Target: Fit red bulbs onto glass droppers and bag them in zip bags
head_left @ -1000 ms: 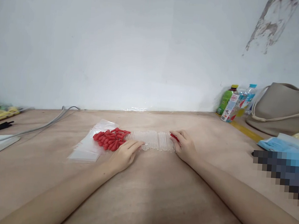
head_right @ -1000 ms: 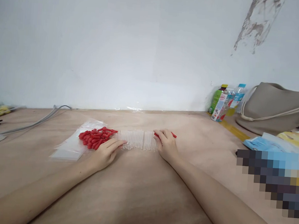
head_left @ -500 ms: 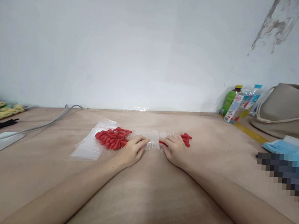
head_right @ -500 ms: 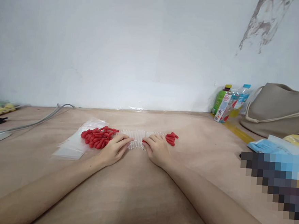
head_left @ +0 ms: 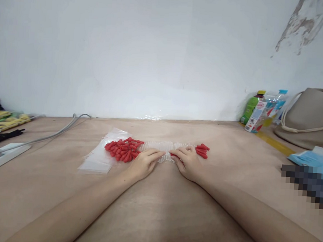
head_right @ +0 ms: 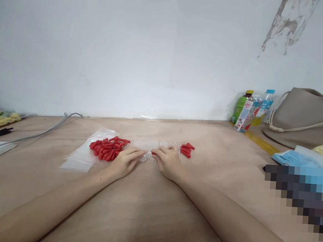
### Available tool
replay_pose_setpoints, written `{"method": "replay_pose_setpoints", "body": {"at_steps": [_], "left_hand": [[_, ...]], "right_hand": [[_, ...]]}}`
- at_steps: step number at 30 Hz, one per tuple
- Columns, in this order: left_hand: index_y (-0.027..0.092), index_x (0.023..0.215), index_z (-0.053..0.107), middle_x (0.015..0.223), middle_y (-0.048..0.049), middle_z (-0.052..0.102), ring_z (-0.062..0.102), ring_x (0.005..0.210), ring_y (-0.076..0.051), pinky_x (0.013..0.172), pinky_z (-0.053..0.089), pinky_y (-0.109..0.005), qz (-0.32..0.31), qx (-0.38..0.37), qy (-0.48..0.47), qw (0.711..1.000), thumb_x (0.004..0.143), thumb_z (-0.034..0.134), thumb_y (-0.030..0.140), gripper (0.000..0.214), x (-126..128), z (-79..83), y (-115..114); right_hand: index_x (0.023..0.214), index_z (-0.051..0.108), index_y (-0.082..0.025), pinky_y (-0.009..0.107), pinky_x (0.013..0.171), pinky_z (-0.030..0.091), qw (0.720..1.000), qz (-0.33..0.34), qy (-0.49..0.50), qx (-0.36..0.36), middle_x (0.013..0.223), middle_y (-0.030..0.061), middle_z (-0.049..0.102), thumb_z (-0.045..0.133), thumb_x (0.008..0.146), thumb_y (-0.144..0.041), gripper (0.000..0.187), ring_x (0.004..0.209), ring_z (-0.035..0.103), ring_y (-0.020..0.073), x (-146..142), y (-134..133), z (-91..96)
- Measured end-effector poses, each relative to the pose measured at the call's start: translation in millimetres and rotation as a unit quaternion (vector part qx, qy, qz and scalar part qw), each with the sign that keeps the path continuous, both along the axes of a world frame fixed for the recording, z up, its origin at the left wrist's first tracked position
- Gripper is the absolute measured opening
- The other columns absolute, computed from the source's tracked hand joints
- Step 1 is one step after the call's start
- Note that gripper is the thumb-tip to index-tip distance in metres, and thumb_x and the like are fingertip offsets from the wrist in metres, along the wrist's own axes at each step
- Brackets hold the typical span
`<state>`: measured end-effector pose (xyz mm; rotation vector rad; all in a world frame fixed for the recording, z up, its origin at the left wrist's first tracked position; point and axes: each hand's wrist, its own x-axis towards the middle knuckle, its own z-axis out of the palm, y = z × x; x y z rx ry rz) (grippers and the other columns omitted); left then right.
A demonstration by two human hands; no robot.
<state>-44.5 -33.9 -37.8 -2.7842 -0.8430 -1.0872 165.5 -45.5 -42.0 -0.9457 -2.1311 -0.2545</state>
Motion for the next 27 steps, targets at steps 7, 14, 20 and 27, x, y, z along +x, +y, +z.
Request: {"method": "replay_pose_setpoints", "body": {"at_steps": [7, 14, 20, 27], "left_hand": [[0.016, 0.111, 0.057, 0.097, -0.0084, 0.062, 0.058, 0.086, -0.015, 0.074, 0.05, -0.027, -0.015, -0.007, 0.002, 1.0, 0.086, 0.041, 0.011, 0.03, 1.8, 4.0, -1.7], [0.017, 0.112, 0.057, 0.097, -0.0081, 0.063, 0.06, 0.084, -0.014, 0.073, 0.051, -0.025, -0.033, -0.004, 0.006, 0.999, 0.086, 0.042, 0.011, 0.031, 0.8, 5.3, -2.1], [0.017, 0.116, 0.055, 0.099, -0.0082, 0.063, 0.059, 0.088, -0.014, 0.076, 0.051, -0.026, -0.058, 0.025, 0.015, 0.998, 0.084, 0.04, 0.004, 0.037, -0.8, 5.4, -1.7], [0.019, 0.118, 0.053, 0.099, -0.0077, 0.063, 0.059, 0.088, -0.014, 0.075, 0.051, -0.029, -0.07, 0.038, 0.023, 0.997, 0.083, 0.038, 0.002, 0.042, -0.9, 5.7, -3.0]], "right_hand": [[0.094, 0.059, -0.018, 0.034, 0.074, 0.041, 0.999, 0.041, 0.02, 0.008, 0.083, 0.0053, 0.063, 0.046, 0.085, -0.018, 0.016, 0.074, 0.055, 0.0155, 4.4, 0.7, 0.8], [0.089, 0.06, -0.017, 0.028, 0.064, 0.046, 0.995, 0.083, 0.052, -0.026, 0.079, 0.0061, 0.06, 0.049, 0.084, -0.021, 0.013, 0.072, 0.055, 0.0147, 4.7, -3.8, 5.4], [0.089, 0.061, -0.017, 0.032, 0.068, 0.04, 0.998, 0.056, 0.023, 0.009, 0.079, 0.0048, 0.062, 0.047, 0.085, -0.021, 0.015, 0.072, 0.054, 0.0149, 4.7, -2.3, 3.2], [0.087, 0.06, -0.017, 0.034, 0.071, 0.037, 0.998, 0.057, -0.004, 0.022, 0.076, 0.0043, 0.062, 0.044, 0.087, -0.021, 0.016, 0.073, 0.053, 0.0156, 4.6, -4.0, 6.1]]}}
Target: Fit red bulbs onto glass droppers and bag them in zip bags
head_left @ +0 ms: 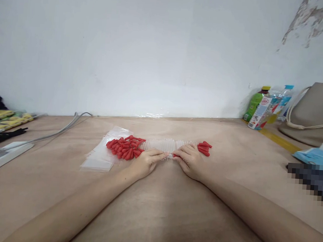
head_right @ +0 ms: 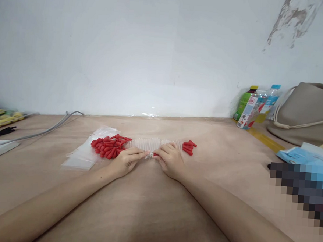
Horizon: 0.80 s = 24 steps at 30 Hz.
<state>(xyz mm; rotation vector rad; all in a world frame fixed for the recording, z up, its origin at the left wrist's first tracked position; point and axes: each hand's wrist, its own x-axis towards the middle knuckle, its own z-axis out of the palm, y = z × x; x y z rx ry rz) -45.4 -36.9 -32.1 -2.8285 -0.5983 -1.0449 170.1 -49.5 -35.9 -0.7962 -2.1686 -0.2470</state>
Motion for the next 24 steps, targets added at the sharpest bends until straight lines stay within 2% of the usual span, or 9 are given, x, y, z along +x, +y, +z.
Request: {"method": "replay_pose_setpoints", "body": {"at_steps": [7, 14, 24], "left_hand": [[0.02, 0.118, 0.053, 0.096, -0.0074, 0.063, 0.059, 0.084, -0.014, 0.073, 0.051, -0.028, -0.004, 0.003, 0.003, 1.0, 0.083, 0.036, 0.003, 0.042, 1.4, 2.7, -1.7], [0.018, 0.119, 0.052, 0.093, -0.0077, 0.063, 0.057, 0.081, -0.014, 0.071, 0.05, -0.026, -0.008, 0.023, 0.026, 0.999, 0.083, 0.036, 0.003, 0.042, 0.1, 3.2, -2.1], [0.018, 0.121, 0.05, 0.094, -0.0085, 0.064, 0.058, 0.082, -0.014, 0.072, 0.05, -0.027, -0.013, 0.055, 0.055, 0.997, 0.088, 0.035, 0.009, 0.037, 0.4, 6.1, -6.0]], "right_hand": [[0.089, 0.057, -0.017, 0.028, 0.064, 0.046, 0.996, 0.063, 0.049, -0.039, 0.078, 0.0054, 0.058, 0.043, 0.087, -0.021, 0.015, 0.072, 0.053, 0.0146, 1.9, -0.2, -1.2], [0.09, 0.058, -0.017, 0.028, 0.064, 0.048, 0.995, 0.077, 0.042, -0.052, 0.078, 0.0057, 0.057, 0.044, 0.087, -0.021, 0.015, 0.071, 0.054, 0.0143, 2.2, -1.5, -2.0], [0.095, 0.059, -0.019, 0.03, 0.067, 0.047, 0.997, 0.07, -0.007, -0.023, 0.075, 0.0048, 0.055, 0.041, 0.088, -0.024, 0.02, 0.071, 0.052, 0.0153, 2.5, -1.8, -4.6]]}}
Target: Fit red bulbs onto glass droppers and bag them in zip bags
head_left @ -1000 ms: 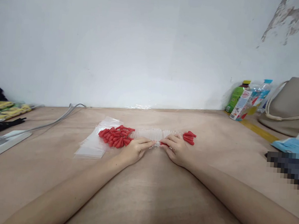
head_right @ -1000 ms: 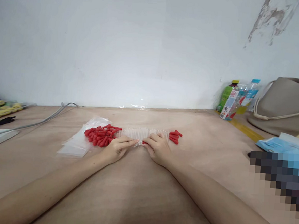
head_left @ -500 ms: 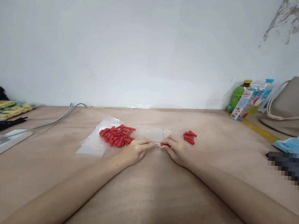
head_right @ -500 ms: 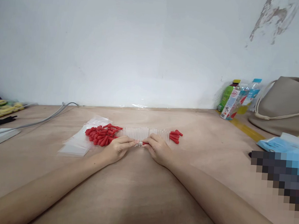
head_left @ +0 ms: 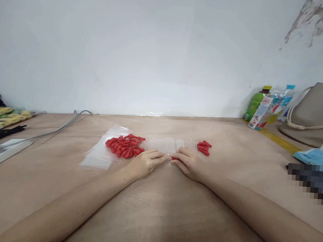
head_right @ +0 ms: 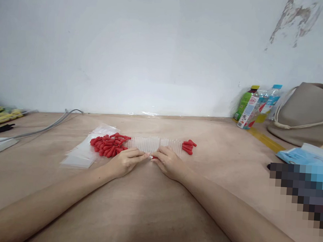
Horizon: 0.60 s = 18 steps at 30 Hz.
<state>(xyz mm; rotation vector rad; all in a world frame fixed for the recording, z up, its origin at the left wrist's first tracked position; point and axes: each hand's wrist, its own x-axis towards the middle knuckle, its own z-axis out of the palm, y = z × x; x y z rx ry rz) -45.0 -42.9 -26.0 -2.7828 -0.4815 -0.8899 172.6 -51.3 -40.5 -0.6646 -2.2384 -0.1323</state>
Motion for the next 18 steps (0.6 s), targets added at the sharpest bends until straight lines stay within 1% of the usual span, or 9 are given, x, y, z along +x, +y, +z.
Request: {"method": "replay_pose_setpoints", "body": {"at_steps": [2, 5, 8, 10, 13, 18], "left_hand": [[0.019, 0.119, 0.051, 0.096, -0.0079, 0.064, 0.058, 0.082, -0.014, 0.072, 0.05, -0.027, 0.001, 0.0, -0.007, 1.0, 0.088, 0.035, 0.008, 0.037, 0, -0.1, 0], [0.018, 0.115, 0.054, 0.094, -0.0068, 0.064, 0.058, 0.08, -0.014, 0.07, 0.051, -0.026, 0.013, -0.011, -0.037, 0.999, 0.087, 0.039, 0.008, 0.033, 0, -1.3, -1], [0.014, 0.107, 0.058, 0.093, -0.0085, 0.063, 0.059, 0.082, -0.014, 0.072, 0.051, -0.026, 0.041, -0.009, -0.088, 0.995, 0.085, 0.049, 0.015, 0.024, 2, -2.5, -3], [0.013, 0.101, 0.06, 0.093, -0.0089, 0.061, 0.059, 0.082, -0.014, 0.072, 0.051, -0.026, 0.057, -0.014, -0.106, 0.993, 0.083, 0.052, 0.019, 0.02, 3, -2.4, -4], [0.014, 0.097, 0.061, 0.088, -0.0071, 0.06, 0.058, 0.078, -0.013, 0.069, 0.05, -0.025, 0.058, -0.028, -0.089, 0.994, 0.084, 0.051, 0.02, 0.017, 3, -1.8, -5], [0.013, 0.1, 0.061, 0.076, -0.005, 0.06, 0.056, 0.068, -0.012, 0.063, 0.048, -0.023, 0.051, -0.034, -0.044, 0.997, 0.085, 0.05, 0.02, 0.019, 0, -1.8, -4]], "right_hand": [[0.097, 0.059, -0.019, 0.03, 0.066, 0.047, 1.0, -0.005, -0.003, -0.004, 0.075, 0.0048, 0.055, 0.041, 0.088, -0.024, 0.021, 0.071, 0.052, 0.0153, 0, -2, 1.2], [0.097, 0.058, -0.018, 0.029, 0.067, 0.047, 1.0, -0.024, 0.018, -0.007, 0.079, 0.0054, 0.058, 0.044, 0.087, -0.023, 0.018, 0.074, 0.054, 0.0152, 1, -6, 3.6], [0.093, 0.059, -0.018, 0.028, 0.066, 0.048, 0.998, -0.047, 0.041, -0.002, 0.081, 0.0057, 0.061, 0.049, 0.085, -0.024, 0.014, 0.074, 0.056, 0.015, 3, -8, 5.7], [0.089, 0.06, -0.018, 0.027, 0.064, 0.048, 0.998, -0.045, 0.046, -0.006, 0.079, 0.005, 0.061, 0.05, 0.084, -0.025, 0.013, 0.072, 0.057, 0.0145, 4, -8, 6.6], [0.086, 0.06, -0.019, 0.027, 0.063, 0.048, 0.998, -0.031, 0.047, -0.022, 0.077, 0.0045, 0.06, 0.05, 0.084, -0.024, 0.011, 0.07, 0.057, 0.0139, 5, -7, 7.9], [0.086, 0.059, -0.017, 0.027, 0.064, 0.047, 0.999, -0.022, 0.032, -0.036, 0.077, 0.0052, 0.06, 0.048, 0.084, -0.02, 0.012, 0.07, 0.055, 0.014, 4, -12, 11.3]]}}
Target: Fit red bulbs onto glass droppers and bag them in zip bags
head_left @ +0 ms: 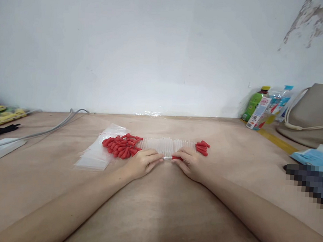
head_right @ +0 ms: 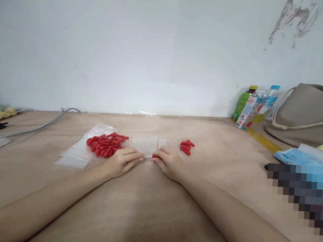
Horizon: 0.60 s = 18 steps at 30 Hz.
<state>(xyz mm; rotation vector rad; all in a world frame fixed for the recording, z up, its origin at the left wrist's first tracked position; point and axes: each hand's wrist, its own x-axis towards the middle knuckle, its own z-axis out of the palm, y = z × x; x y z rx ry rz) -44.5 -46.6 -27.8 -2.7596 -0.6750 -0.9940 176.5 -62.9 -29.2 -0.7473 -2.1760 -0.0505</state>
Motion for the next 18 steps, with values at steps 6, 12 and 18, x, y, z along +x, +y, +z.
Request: {"method": "replay_pose_setpoints", "body": {"at_steps": [6, 12, 18], "left_hand": [[0.012, 0.099, 0.06, 0.075, -0.006, 0.06, 0.056, 0.068, -0.013, 0.061, 0.047, -0.023, -0.026, 0.006, 0.0, 1.0, 0.086, 0.047, 0.018, 0.019, 0.5, 1.5, -0.7], [0.012, 0.098, 0.06, 0.077, -0.0065, 0.061, 0.056, 0.069, -0.013, 0.062, 0.047, -0.024, -0.022, 0.006, 0.002, 1.0, 0.086, 0.048, 0.017, 0.018, 4.4, 1.8, -2.3], [0.012, 0.096, 0.06, 0.078, -0.0066, 0.06, 0.056, 0.071, -0.013, 0.063, 0.048, -0.024, -0.011, 0.003, -0.003, 1.0, 0.087, 0.045, 0.019, 0.018, 8.8, 1.4, -1.6]], "right_hand": [[0.088, 0.059, -0.016, 0.028, 0.064, 0.046, 0.999, 0.021, -0.031, -0.015, 0.077, 0.0059, 0.059, 0.046, 0.085, -0.021, 0.014, 0.071, 0.053, 0.0148, 0.7, -0.3, -2.5], [0.088, 0.058, -0.015, 0.027, 0.064, 0.045, 0.998, 0.032, -0.033, -0.033, 0.077, 0.0062, 0.057, 0.046, 0.086, -0.023, 0.015, 0.071, 0.052, 0.0148, -0.8, 3.3, -6.2], [0.086, 0.059, -0.016, 0.026, 0.062, 0.043, 1.0, 0.018, -0.004, -0.023, 0.075, 0.0052, 0.058, 0.046, 0.086, -0.026, 0.016, 0.07, 0.053, 0.0139, -2.4, 6.5, -6.5]]}}
